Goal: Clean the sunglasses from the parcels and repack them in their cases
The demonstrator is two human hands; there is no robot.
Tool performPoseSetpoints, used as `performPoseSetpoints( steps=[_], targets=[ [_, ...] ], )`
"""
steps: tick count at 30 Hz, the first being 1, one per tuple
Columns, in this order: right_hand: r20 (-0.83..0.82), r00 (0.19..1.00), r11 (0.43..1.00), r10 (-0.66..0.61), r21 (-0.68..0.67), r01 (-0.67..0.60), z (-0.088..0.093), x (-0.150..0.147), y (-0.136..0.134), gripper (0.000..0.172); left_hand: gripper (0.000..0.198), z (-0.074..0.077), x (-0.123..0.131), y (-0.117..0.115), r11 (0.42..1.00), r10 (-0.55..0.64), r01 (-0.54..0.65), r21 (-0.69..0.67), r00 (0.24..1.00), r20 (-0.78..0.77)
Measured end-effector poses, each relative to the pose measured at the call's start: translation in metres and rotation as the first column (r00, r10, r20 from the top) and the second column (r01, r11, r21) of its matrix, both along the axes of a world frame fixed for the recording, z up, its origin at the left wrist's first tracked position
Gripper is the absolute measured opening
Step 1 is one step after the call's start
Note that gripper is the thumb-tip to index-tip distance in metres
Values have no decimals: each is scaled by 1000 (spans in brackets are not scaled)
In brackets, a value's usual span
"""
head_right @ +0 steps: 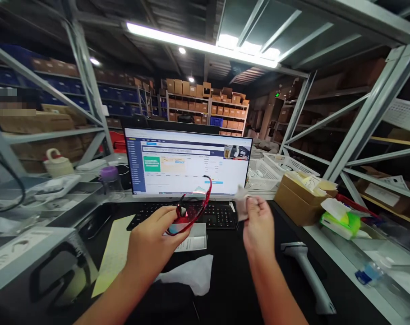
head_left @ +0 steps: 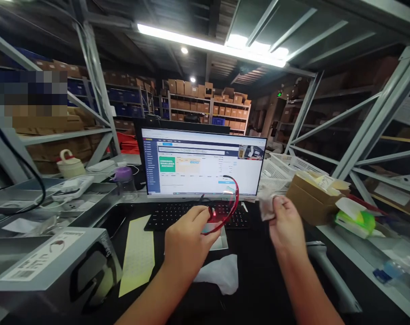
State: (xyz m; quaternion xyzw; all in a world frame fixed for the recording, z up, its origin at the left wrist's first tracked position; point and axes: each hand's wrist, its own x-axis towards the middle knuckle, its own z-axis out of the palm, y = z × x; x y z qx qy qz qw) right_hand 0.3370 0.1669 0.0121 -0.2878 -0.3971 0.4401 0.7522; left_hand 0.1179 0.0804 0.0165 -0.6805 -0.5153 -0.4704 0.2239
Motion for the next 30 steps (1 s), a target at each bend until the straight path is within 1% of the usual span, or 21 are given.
performPoseSetpoints(
  steps=[2,4,6,8,10,12,13,15,17,19,20,21,23,25,26,28,30],
  targets=[
    [87,982,985,168,-56,-164,-9,-29,-13,44,12,-6,6,0,996,90,-90,14,996,13],
    [144,935,945,323,-106,-310,-14,-57,-32,46,15,-9,10,-1,990,139,-139,-5,990,0],
    [159,900,913,406,-118,-391,-13,-76,-48,46,19,-11,12,-1,984,166,-167,-54,986,-25],
    [158,893,907,420,-91,-411,-8,-85,-57,44,25,-10,13,-1,976,176,-181,-121,983,-55],
    [204,888,911,412,-76,-405,-1,-86,-59,47,31,-10,13,-1,964,184,-195,-179,980,-72],
    [315,870,924,380,-94,-370,4,-83,-56,50,33,-11,15,-2,958,185,-199,-208,979,-85],
    [384,856,937,346,-106,-332,6,-81,-54,50,33,-12,15,-2,958,178,-193,-212,980,-88],
    [521,820,971,237,-93,-221,6,-80,-53,46,33,-13,15,-1,965,147,-162,-207,985,-90],
    [637,762,991,121,-31,-132,3,-82,-56,41,37,-14,15,0,969,127,-141,-201,989,-81],
    [709,704,995,37,37,-90,0,-85,-60,38,42,-14,13,1,971,127,-137,-197,990,-65],
    [718,695,995,17,53,-79,-1,-85,-61,38,44,-13,13,2,971,119,-127,-202,991,-54],
    [705,709,996,21,47,-77,-1,-85,-62,39,44,-12,13,2,971,98,-104,-214,994,-39],
    [608,788,994,96,-10,-113,2,-80,-59,45,40,-9,15,1,966,31,-31,-257,1000,-2],
    [425,879,975,217,-61,-211,9,-71,-52,54,40,-5,17,-1,954,-39,44,-297,999,23],
    [323,907,963,270,-68,-262,12,-65,-47,58,43,-5,18,-1,949,-72,75,-306,997,22],
    [143,936,946,323,-64,-317,19,-53,-37,63,54,-5,19,-2,941,-150,142,-306,989,-2],
    [40,942,940,333,-90,-329,23,-43,-28,66,62,-8,20,-1,932,-226,208,-297,974,-27]
  ],
)
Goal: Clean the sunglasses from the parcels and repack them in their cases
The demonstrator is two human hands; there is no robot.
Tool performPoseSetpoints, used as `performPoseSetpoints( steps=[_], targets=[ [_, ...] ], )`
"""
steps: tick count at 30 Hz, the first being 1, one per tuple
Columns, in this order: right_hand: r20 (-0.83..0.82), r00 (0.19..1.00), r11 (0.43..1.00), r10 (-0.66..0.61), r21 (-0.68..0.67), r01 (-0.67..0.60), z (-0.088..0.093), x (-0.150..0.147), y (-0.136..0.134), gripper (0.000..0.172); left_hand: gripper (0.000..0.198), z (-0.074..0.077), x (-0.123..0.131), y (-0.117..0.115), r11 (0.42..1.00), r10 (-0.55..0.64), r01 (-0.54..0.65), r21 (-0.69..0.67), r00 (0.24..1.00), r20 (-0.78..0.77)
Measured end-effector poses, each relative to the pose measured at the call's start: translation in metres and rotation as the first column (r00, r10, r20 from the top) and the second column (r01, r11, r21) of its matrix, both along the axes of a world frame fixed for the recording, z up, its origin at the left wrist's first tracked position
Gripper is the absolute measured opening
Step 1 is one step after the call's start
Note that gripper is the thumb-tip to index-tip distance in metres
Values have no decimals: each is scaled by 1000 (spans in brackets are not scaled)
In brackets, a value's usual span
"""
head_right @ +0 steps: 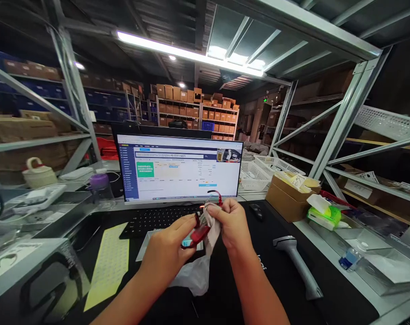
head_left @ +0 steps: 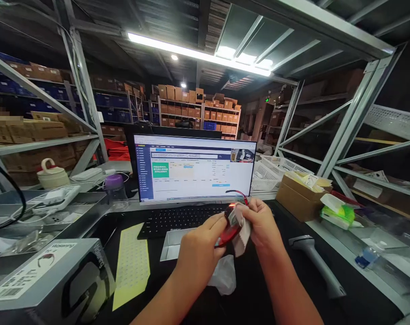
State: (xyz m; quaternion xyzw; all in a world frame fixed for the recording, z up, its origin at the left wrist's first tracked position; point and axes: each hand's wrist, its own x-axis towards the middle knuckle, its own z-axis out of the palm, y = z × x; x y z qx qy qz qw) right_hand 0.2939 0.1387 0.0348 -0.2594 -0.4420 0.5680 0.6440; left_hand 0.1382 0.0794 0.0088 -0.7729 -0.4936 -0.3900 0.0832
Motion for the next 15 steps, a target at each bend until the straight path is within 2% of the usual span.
performPoseSetpoints(
  steps=[2,4,6,9,12,15],
  targets=[
    [14,1000,999,-11,-29,12,0,4,3,64,60,-4,1,1,1000,-24,24,6,1000,-1],
    [81,994,998,-68,10,67,-3,1,0,60,54,-8,1,1,1000,7,-7,3,1000,15],
    [184,963,977,-199,112,180,-9,-9,-9,54,51,-9,2,0,998,68,-68,-6,997,37],
    [347,848,905,-400,295,306,-19,-27,-26,47,47,-9,1,-2,984,177,-177,-11,980,92],
    [436,774,856,-459,449,255,-27,-41,-36,44,38,-6,-2,-2,968,245,-251,22,956,160],
    [510,757,860,-408,494,131,-28,-42,-36,40,36,-4,-5,-1,963,240,-257,82,955,175]
  ],
)
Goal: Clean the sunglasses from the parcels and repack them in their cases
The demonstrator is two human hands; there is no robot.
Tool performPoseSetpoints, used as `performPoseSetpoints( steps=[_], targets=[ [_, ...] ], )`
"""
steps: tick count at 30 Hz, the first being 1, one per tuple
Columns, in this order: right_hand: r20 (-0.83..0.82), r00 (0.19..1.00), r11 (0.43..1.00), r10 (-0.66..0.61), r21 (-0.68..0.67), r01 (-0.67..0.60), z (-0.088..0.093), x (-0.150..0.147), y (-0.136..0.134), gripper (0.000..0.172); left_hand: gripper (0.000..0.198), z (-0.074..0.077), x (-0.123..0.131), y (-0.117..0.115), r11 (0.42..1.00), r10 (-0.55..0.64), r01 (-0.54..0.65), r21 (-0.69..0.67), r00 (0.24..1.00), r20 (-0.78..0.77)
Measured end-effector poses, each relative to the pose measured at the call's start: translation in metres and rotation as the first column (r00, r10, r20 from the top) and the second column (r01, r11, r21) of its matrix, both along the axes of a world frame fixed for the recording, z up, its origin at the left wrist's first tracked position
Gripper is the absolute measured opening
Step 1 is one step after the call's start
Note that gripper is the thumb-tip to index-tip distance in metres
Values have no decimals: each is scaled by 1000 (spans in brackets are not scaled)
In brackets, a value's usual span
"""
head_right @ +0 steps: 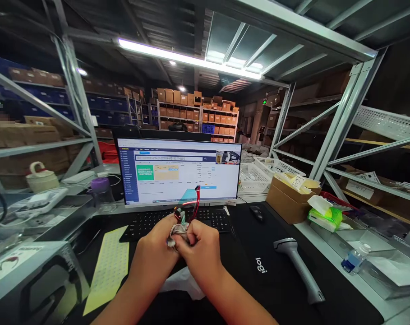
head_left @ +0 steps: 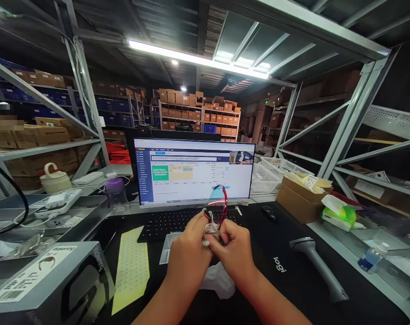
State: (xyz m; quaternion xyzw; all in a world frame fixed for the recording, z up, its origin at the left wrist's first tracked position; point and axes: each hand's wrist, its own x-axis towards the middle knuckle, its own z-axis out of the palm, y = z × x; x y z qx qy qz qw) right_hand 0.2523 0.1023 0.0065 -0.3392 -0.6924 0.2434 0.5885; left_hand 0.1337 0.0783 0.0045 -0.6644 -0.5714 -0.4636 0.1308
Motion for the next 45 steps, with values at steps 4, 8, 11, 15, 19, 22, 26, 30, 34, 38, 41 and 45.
performPoseSetpoints(
  steps=[4,8,11,15,19,22,26,30,34,38,41,45],
  targets=[
    [-94,988,975,126,-172,-141,9,12,4,45,36,1,1,1,997,-67,69,41,997,-38],
    [-431,881,893,192,-296,-339,24,35,15,59,58,-1,4,-1,978,-189,199,70,974,-124],
    [-609,776,857,161,-304,-416,33,54,27,66,63,-4,7,-2,957,-281,291,20,938,-204],
    [-590,798,872,122,-321,-371,36,65,34,64,57,-7,10,-3,964,-257,267,9,936,-238],
    [-349,937,976,8,-201,-83,26,46,21,53,54,-7,7,-3,981,-169,184,60,966,-196],
    [-90,995,999,-52,-10,51,13,22,4,45,42,-7,3,-1,991,-74,85,108,992,-105],
    [113,993,989,22,142,-38,5,8,-6,40,33,-3,4,-4,997,-30,25,74,997,65],
    [42,997,997,70,-19,-70,16,32,9,47,57,2,5,-8,962,-154,167,-216,985,78],
    [-94,994,997,-64,-58,59,30,77,31,47,65,2,-13,-4,948,-266,228,-224,951,-159],
    [3,995,989,98,-112,-97,35,103,32,51,59,9,-25,-5,993,-35,71,95,943,-332],
    [124,964,960,235,-186,-210,34,97,22,50,71,18,-20,-12,979,-73,148,141,897,-435],
    [341,881,944,330,-139,-300,29,73,9,50,58,22,-13,-13,944,-308,328,-32,844,-439]
  ],
)
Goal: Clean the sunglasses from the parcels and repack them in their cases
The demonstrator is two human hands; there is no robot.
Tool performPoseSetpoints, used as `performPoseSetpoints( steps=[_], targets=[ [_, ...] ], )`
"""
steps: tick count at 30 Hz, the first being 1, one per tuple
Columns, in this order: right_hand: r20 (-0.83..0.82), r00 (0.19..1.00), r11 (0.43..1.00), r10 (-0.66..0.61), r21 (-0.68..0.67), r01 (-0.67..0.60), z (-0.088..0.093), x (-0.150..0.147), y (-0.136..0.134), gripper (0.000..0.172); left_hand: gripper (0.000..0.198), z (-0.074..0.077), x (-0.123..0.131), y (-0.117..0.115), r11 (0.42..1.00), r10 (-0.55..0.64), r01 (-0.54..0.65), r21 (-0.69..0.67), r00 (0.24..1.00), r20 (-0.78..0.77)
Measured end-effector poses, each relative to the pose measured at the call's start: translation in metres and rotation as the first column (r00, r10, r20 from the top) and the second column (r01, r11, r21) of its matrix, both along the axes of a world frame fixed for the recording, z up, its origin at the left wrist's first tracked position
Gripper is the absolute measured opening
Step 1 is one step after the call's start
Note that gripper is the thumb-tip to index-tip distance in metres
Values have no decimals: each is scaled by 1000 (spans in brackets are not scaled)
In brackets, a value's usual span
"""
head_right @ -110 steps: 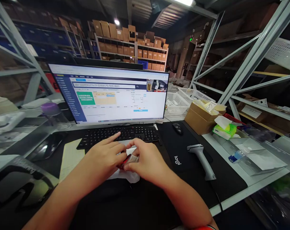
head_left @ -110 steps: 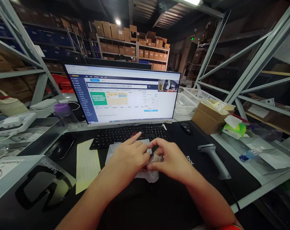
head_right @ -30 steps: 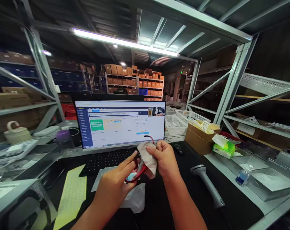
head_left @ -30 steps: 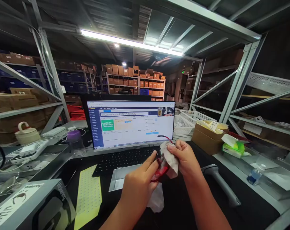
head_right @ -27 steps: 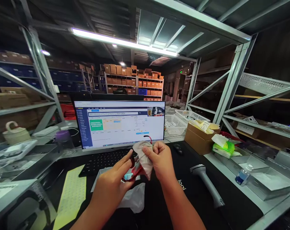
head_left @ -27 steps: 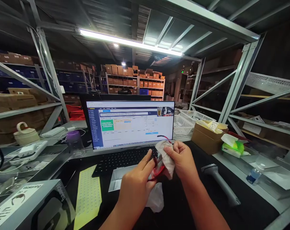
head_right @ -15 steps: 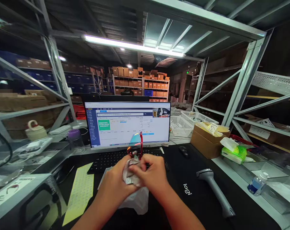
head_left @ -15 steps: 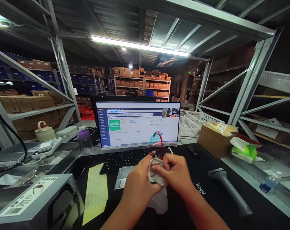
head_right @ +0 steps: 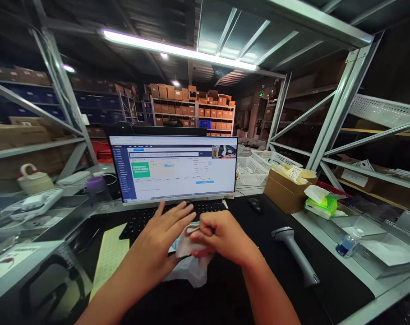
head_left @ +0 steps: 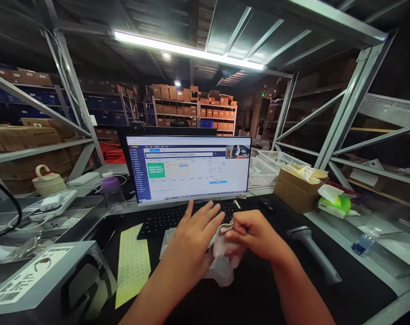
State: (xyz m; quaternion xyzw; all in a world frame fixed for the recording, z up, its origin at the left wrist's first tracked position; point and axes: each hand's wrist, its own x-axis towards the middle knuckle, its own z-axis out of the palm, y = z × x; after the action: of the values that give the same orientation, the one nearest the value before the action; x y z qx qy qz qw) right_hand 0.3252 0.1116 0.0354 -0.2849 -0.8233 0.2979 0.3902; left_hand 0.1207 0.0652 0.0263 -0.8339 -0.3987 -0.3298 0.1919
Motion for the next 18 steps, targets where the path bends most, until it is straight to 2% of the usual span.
performPoseSetpoints(
  steps=[4,6,8,9,11,14,16,18],
  targets=[
    [58,990,990,-129,64,125,-8,-29,-11,50,28,-4,0,5,991,-26,35,-127,997,72],
    [65,972,973,-225,62,221,-10,-38,-15,50,21,-5,-1,8,994,-35,44,-96,995,95],
    [38,967,967,-252,40,251,-10,-39,-15,47,23,-5,-3,9,997,-71,76,-35,990,122],
    [22,977,977,-212,24,211,-9,-36,-12,46,26,-5,-4,10,996,-86,88,-5,985,152],
    [-1,1000,1000,-26,-17,26,-4,-23,-5,46,28,-5,-8,10,995,-95,91,30,964,247],
    [-2,968,966,251,-66,-251,4,4,10,55,32,-2,-13,9,998,-66,58,31,911,407],
    [-4,950,946,313,-87,-312,7,16,15,59,33,-1,-14,8,998,-60,60,15,901,429],
    [-1,953,950,303,-78,-302,9,20,14,60,34,-1,-13,7,998,-64,67,7,913,402]
  ],
)
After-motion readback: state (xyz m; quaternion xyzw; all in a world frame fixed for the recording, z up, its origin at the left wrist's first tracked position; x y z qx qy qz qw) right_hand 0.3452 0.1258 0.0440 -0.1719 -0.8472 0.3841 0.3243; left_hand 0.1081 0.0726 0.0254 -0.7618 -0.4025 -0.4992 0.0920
